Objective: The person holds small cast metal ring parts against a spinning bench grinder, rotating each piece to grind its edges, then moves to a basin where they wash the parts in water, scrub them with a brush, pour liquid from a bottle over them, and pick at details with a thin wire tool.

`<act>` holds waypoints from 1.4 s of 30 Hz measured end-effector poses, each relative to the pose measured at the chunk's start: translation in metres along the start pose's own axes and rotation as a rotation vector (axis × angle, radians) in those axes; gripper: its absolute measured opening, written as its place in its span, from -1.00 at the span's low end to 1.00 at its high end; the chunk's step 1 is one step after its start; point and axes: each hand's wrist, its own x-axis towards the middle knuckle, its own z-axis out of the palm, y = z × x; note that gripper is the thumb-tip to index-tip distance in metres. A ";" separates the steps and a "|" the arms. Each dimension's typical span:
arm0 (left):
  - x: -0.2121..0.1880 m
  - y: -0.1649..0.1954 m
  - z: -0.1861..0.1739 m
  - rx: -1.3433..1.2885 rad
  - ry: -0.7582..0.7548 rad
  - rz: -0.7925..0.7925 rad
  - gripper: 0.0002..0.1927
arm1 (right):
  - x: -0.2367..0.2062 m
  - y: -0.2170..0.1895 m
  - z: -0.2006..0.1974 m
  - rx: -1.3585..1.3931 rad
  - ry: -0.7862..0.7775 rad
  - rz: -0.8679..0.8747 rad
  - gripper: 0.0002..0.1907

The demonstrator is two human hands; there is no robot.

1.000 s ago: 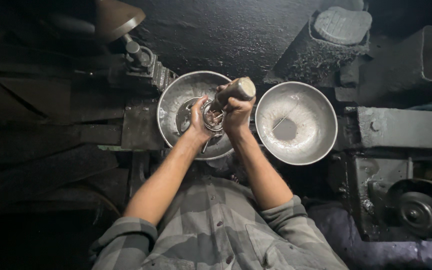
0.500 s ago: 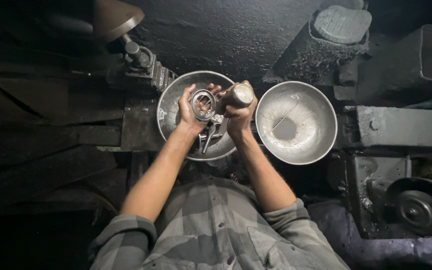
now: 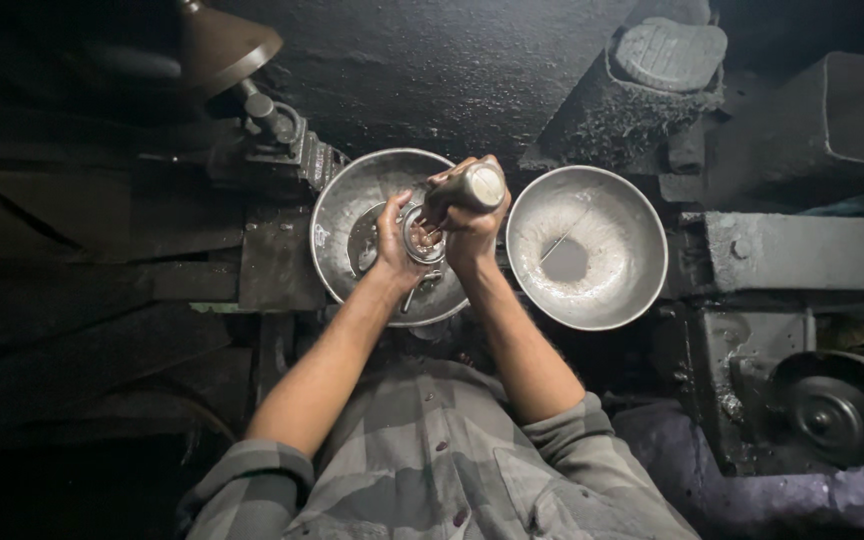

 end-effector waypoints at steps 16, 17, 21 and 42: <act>-0.024 0.025 0.024 0.075 -0.064 0.112 -0.34 | -0.011 0.001 -0.030 -0.147 0.069 0.101 -0.52; -0.024 0.027 0.026 0.047 -0.058 0.111 -0.34 | -0.014 0.002 -0.029 -0.090 0.063 0.097 -0.49; -0.027 0.028 0.027 0.091 -0.063 0.124 -0.43 | -0.015 0.003 -0.028 0.167 0.082 -0.037 -0.50; 0.008 -0.007 -0.013 0.215 -0.160 0.129 -0.42 | -0.017 -0.032 -0.017 0.054 -0.048 -0.022 -0.50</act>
